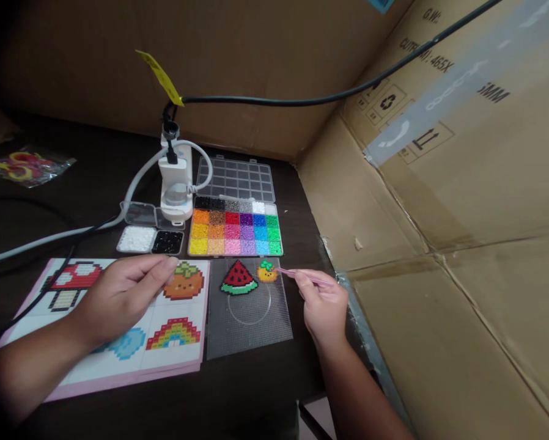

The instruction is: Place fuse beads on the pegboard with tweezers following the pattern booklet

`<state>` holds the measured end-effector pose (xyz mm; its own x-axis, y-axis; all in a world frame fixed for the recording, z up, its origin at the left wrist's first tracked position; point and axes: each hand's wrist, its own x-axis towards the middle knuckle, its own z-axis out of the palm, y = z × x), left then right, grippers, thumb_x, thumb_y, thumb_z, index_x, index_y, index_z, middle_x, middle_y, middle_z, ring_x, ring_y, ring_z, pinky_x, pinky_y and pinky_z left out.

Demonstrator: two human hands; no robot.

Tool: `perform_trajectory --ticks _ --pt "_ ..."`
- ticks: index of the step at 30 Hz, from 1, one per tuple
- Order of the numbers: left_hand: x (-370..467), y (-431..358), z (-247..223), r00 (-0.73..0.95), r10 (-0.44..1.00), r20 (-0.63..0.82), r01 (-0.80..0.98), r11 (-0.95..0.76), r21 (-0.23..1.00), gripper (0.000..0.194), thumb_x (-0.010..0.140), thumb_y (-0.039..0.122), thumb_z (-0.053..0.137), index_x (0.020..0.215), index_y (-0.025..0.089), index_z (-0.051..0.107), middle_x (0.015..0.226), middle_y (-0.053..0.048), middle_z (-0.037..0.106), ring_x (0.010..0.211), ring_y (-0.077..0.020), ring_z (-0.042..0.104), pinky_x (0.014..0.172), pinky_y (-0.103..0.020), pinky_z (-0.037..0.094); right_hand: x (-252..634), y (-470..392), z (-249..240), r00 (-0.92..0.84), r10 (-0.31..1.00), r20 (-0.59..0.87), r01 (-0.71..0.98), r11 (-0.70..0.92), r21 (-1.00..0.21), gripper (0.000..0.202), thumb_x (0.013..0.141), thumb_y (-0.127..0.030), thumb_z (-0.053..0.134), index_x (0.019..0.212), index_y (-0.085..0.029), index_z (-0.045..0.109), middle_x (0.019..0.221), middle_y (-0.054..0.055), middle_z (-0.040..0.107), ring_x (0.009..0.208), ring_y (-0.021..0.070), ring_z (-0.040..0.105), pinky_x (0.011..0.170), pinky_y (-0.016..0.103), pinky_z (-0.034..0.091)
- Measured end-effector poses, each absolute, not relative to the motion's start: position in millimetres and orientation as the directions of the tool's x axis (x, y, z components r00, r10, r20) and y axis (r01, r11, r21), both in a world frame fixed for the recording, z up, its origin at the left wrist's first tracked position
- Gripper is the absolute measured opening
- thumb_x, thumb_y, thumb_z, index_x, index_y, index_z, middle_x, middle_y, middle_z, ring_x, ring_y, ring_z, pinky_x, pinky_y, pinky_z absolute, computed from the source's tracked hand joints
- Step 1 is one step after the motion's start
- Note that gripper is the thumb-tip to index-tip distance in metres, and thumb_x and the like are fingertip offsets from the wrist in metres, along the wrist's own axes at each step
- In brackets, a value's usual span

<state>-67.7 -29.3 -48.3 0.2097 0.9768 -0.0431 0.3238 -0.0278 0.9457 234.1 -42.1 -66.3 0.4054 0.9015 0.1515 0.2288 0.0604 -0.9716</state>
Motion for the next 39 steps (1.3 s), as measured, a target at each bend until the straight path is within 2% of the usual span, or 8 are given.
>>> perform_trajectory --ticks 7,14,20,26,36,39 --pt "-67.7 -28.8 -48.3 0.208 0.977 -0.049 0.315 -0.02 0.949 0.043 0.092 0.043 0.042 0.057 0.019 0.037 0.054 0.005 0.031 0.051 -0.01 0.032 0.048 -0.024 0.029 234.8 -42.7 -67.8 0.398 0.904 0.157 0.267 0.049 -0.962 0.018 0.071 -0.032 0.074 0.075 -0.016 0.072 0.074 0.011 0.074 0.054 0.0163 0.063 0.045 0.026 0.043" --pt "-67.4 -27.9 -47.9 0.214 0.976 -0.027 0.31 -0.041 0.95 0.043 0.092 0.042 0.042 0.057 0.019 0.034 0.056 0.004 0.03 0.054 -0.0104 0.032 0.05 -0.024 0.03 234.1 -43.0 -66.9 0.4 0.906 0.137 0.211 0.054 -0.976 0.013 0.071 -0.028 0.075 0.075 -0.016 0.073 0.073 0.009 0.074 0.05 0.013 0.059 0.044 0.023 0.039" --pt "-67.1 -27.8 -48.7 0.218 0.976 -0.022 0.306 -0.047 0.951 0.041 0.092 0.042 0.042 0.058 0.019 0.034 0.058 0.004 0.03 0.055 -0.0105 0.032 0.051 -0.024 0.029 233.2 -42.5 -65.9 0.39 0.91 0.143 0.213 0.061 -0.975 0.014 0.07 -0.029 0.076 0.074 -0.017 0.073 0.073 0.01 0.074 0.053 0.0149 0.061 0.045 0.025 0.041" --pt "-67.4 -27.7 -48.6 0.219 0.975 -0.032 0.319 -0.041 0.947 0.041 0.092 0.042 0.041 0.058 0.02 0.034 0.058 0.004 0.03 0.055 -0.011 0.032 0.051 -0.025 0.029 234.6 -42.8 -67.4 0.42 0.897 0.135 0.182 0.063 -0.981 0.013 0.068 -0.027 0.077 0.073 -0.016 0.073 0.071 0.009 0.074 0.047 0.0102 0.053 0.043 0.022 0.036" --pt "-67.6 -28.1 -48.5 0.219 0.975 -0.026 0.302 -0.043 0.952 0.042 0.092 0.042 0.041 0.058 0.02 0.032 0.057 0.004 0.029 0.055 -0.0111 0.031 0.051 -0.025 0.027 229.5 -41.3 -61.6 0.426 0.892 0.149 0.162 0.087 -0.983 0.018 0.068 -0.032 0.076 0.072 -0.015 0.072 0.069 0.009 0.074 0.041 0.0084 0.047 0.039 0.022 0.032" --pt "-66.8 -28.1 -49.5 0.221 0.975 0.003 0.304 -0.072 0.95 0.042 0.093 0.041 0.04 0.058 0.019 0.033 0.057 0.004 0.031 0.056 -0.011 0.032 0.052 -0.025 0.027 227.7 -39.3 -51.4 0.446 0.874 0.191 0.212 0.104 -0.972 0.021 0.065 -0.034 0.078 0.071 -0.015 0.073 0.065 0.009 0.072 0.041 0.0098 0.049 0.037 0.023 0.034"
